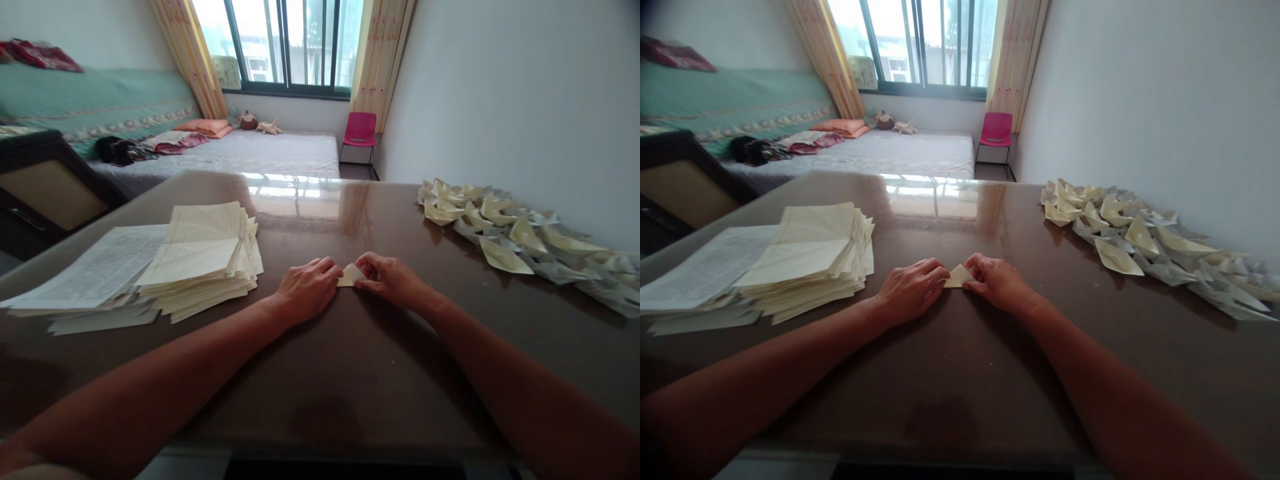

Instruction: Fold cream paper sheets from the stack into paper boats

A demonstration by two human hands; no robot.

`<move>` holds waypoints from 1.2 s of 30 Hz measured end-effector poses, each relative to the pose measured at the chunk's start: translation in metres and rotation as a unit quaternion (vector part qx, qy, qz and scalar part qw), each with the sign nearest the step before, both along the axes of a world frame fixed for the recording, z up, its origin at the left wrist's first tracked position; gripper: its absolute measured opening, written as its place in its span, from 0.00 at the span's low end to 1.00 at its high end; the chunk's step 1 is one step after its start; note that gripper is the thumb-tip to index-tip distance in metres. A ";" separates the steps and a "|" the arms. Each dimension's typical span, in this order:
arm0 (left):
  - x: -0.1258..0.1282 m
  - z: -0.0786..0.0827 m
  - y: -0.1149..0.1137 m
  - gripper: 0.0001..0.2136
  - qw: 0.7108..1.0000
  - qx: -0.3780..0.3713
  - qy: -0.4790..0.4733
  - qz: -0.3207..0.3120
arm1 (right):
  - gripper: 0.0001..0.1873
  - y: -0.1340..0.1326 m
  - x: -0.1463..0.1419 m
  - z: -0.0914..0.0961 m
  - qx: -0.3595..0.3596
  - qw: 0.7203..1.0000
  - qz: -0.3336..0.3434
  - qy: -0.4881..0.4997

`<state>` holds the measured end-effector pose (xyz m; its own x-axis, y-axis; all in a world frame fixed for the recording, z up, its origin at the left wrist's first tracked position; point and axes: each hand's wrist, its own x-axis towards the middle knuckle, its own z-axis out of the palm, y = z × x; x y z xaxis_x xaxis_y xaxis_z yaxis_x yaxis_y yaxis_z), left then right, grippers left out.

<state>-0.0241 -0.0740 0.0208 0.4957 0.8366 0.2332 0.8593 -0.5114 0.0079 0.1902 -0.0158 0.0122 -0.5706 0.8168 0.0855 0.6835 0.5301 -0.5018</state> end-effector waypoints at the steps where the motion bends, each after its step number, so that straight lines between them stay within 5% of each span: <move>1: 0.000 0.000 0.001 0.11 1.000 0.001 -0.004 0.007 | 0.11 0.000 0.000 0.000 -0.001 1.000 0.001 0.000; 15: -0.003 -0.008 0.007 0.11 0.998 -0.012 -0.065 0.015 | 0.12 0.002 -0.003 0.001 0.004 0.999 0.012 0.050; 24: -0.005 -0.019 0.017 0.12 0.942 -0.059 -0.331 -0.019 | 0.20 0.005 -0.003 -0.002 -0.119 0.974 -0.015 0.191; 29: -0.002 -0.019 0.019 0.11 0.919 -0.077 -0.384 -0.046 | 0.18 -0.003 -0.007 -0.001 -0.040 0.990 0.009 0.135; 36: -0.001 -0.018 0.018 0.09 0.915 -0.079 -0.391 -0.052 | 0.21 -0.005 -0.009 0.001 -0.020 0.993 0.033 0.108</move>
